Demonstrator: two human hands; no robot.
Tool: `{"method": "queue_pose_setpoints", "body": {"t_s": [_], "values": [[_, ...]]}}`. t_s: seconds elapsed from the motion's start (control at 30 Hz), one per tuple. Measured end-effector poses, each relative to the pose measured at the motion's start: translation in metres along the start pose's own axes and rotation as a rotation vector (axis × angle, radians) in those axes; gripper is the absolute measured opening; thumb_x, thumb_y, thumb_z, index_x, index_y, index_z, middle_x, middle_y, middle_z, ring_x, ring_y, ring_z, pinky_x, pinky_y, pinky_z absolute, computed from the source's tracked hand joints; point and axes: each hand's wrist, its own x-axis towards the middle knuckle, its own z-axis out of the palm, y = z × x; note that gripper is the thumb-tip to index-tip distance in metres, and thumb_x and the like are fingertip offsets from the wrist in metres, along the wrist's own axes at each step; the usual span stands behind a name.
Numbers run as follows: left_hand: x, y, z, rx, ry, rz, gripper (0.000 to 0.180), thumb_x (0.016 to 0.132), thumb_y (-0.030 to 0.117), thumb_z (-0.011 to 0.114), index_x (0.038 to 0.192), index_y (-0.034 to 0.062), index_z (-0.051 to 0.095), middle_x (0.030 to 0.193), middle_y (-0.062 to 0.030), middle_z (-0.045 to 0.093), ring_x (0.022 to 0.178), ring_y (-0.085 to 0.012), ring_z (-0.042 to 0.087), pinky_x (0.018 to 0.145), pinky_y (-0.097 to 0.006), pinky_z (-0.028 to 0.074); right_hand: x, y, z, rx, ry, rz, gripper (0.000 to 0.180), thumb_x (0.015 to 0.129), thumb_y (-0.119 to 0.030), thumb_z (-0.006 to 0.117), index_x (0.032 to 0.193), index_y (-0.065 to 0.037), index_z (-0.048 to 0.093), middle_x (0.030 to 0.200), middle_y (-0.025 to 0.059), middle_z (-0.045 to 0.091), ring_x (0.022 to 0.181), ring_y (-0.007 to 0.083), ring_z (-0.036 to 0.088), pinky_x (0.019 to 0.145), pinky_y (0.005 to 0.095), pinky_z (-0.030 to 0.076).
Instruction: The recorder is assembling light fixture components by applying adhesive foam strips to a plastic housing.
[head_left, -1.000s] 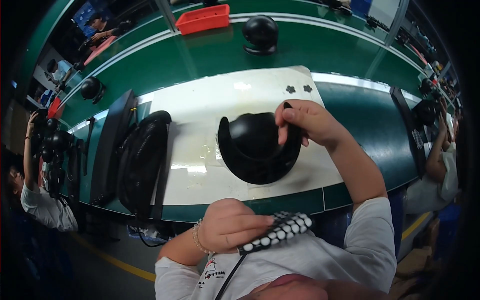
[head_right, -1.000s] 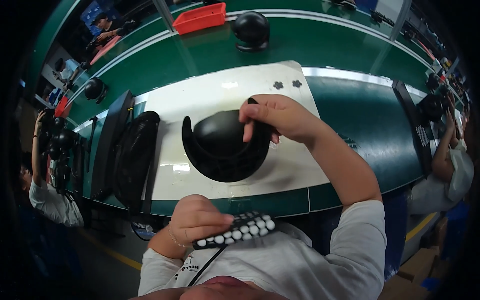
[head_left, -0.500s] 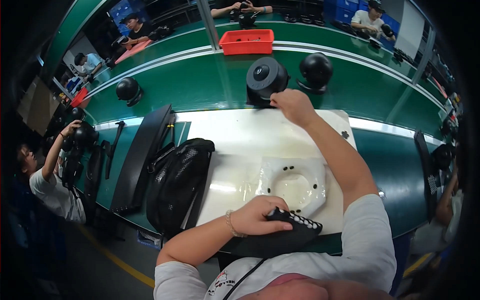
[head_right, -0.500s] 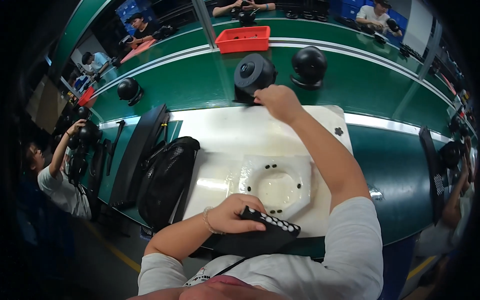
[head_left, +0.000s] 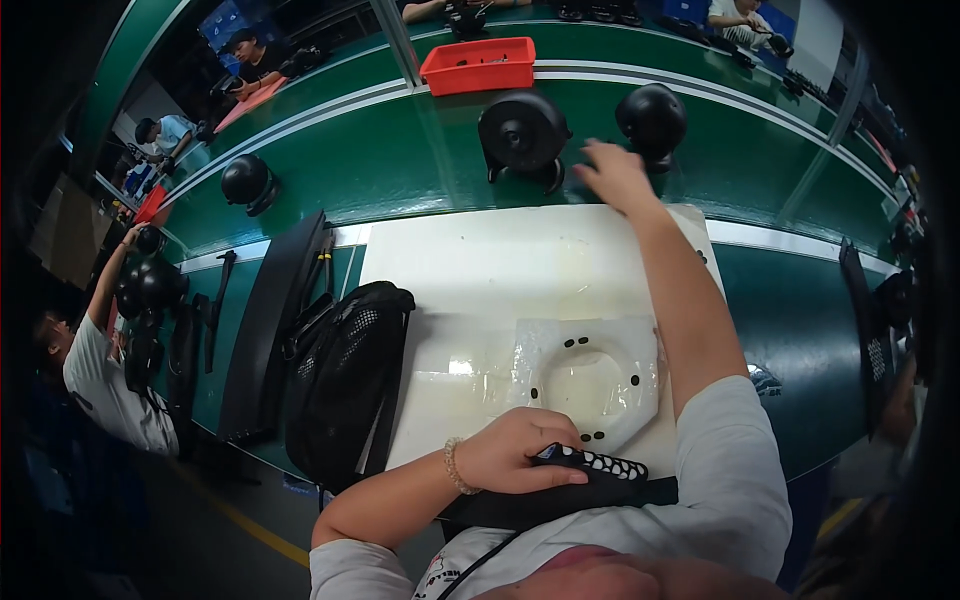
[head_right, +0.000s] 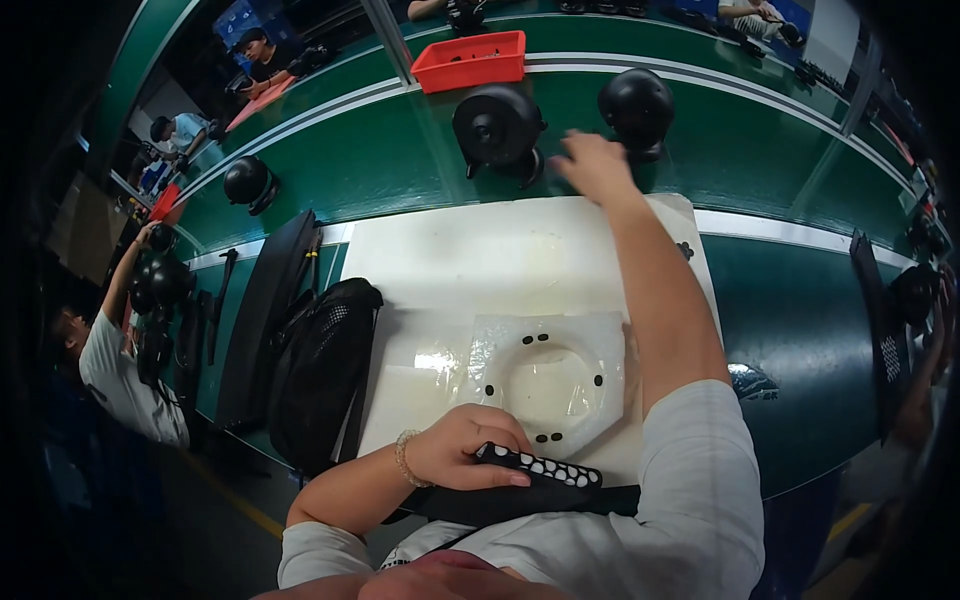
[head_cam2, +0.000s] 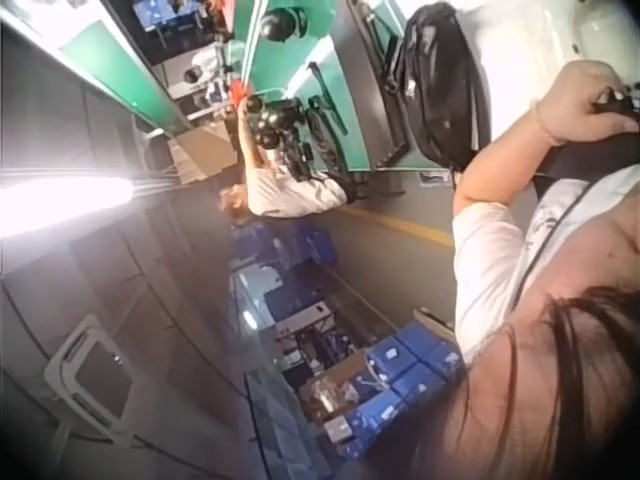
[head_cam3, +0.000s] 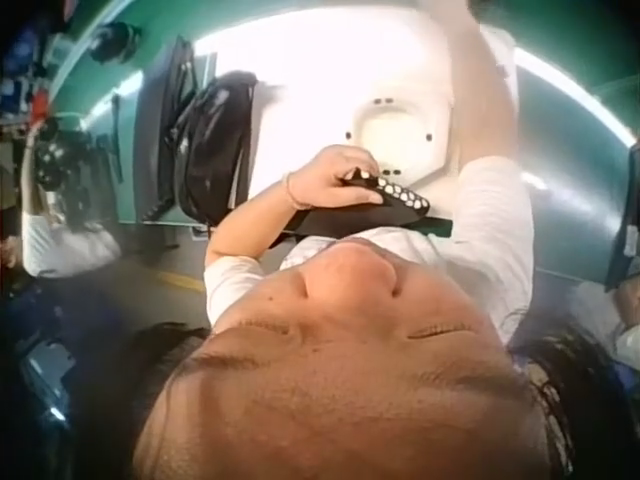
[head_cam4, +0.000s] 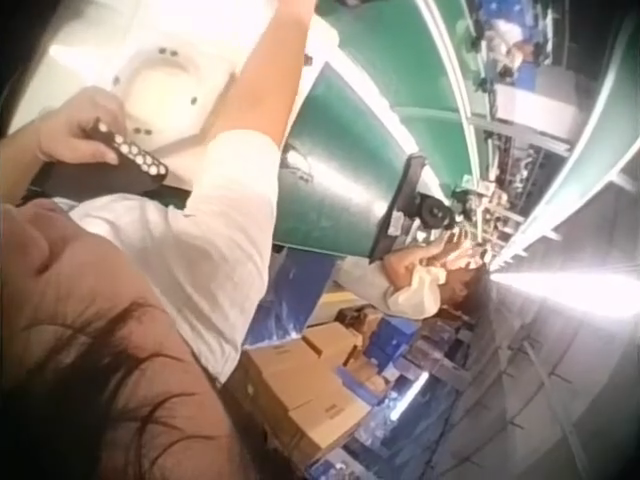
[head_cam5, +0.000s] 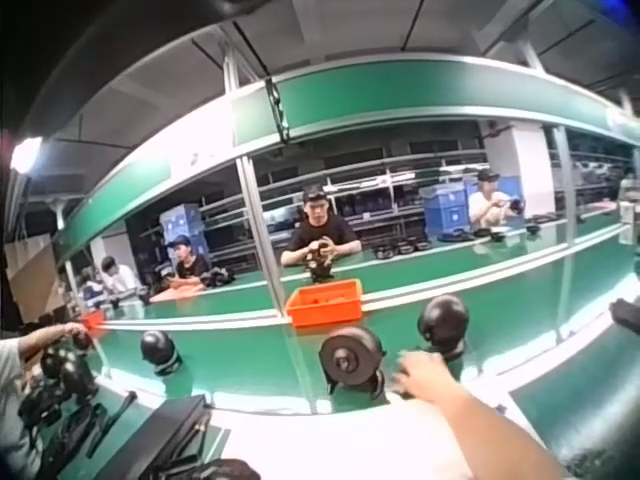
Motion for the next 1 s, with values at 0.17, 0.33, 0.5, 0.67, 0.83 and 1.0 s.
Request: {"method": "queue_pose_setpoints", "body": {"t_s": [0.17,0.33,0.5,0.67,0.83,1.0], "values": [[0.0,-0.002,0.0,0.033,0.027,0.014,0.017,0.072,0.012,0.071,0.079,0.0021,0.059,0.081,-0.0101,0.061,0.071,-0.0248,0.059,0.061,-0.03,0.046,0.009,0.03,0.02,-0.317,0.033,0.292,0.048,0.081,-0.045,0.051,0.112,-0.008,0.054,0.111,0.01,0.055,0.106,0.0258,0.046,0.085,0.0417,0.036],[-0.001,-0.008,0.004,0.056,0.057,0.093,0.023,0.074,0.015,0.069,0.085,-0.0011,0.058,0.079,-0.0124,0.058,0.071,-0.0288,0.058,0.061,-0.033,0.045,0.004,0.054,0.009,-0.25,0.081,0.412,0.044,0.082,-0.047,0.05,0.092,-0.006,0.062,0.098,0.0161,0.061,0.095,0.0334,0.057,0.075,0.0445,0.048],[-0.003,-0.008,0.006,0.076,0.069,0.092,0.028,0.075,0.02,0.068,0.084,-0.0035,0.055,0.079,-0.0134,0.057,0.071,-0.0301,0.056,0.061,-0.033,0.044,0.001,0.095,0.011,-0.365,0.05,0.323,0.044,0.088,-0.043,0.042,0.099,-0.003,0.056,0.097,0.0181,0.058,0.089,0.0368,0.057,0.075,0.0432,0.047],[-0.005,-0.01,0.006,0.094,0.028,0.076,0.032,0.076,0.024,0.067,0.083,-0.0054,0.055,0.08,-0.0142,0.057,0.072,-0.0302,0.056,0.061,-0.033,0.044,-0.038,0.073,-0.049,-0.122,0.315,0.242,0.038,0.087,-0.039,0.046,0.105,-0.006,0.054,0.099,0.0165,0.059,0.09,0.0342,0.056,0.075,0.0412,0.046],[-0.001,-0.009,0.005,0.135,0.056,0.118,0.026,0.074,0.019,0.069,0.082,-0.0023,0.056,0.078,-0.0139,0.056,0.07,-0.0308,0.056,0.06,-0.034,0.044,-0.091,0.05,-0.121,0.696,0.395,0.277,0.031,0.09,-0.036,0.046,0.093,-0.007,0.056,0.072,0.0,0.055,0.058,0.0076,0.048,0.047,0.023,0.035],[-0.009,0.007,0.003,0.155,0.087,0.101,0.02,0.069,0.01,0.073,0.078,0.0012,0.058,0.075,-0.0109,0.061,0.065,-0.0261,0.059,0.057,-0.031,0.046,-0.16,-0.062,-0.172,1.449,0.181,0.351,0.024,0.091,-0.024,0.044,0.101,-0.003,0.048,0.067,0.0009,0.053,0.057,0.0065,0.047,0.053,0.0171,0.037]]}}
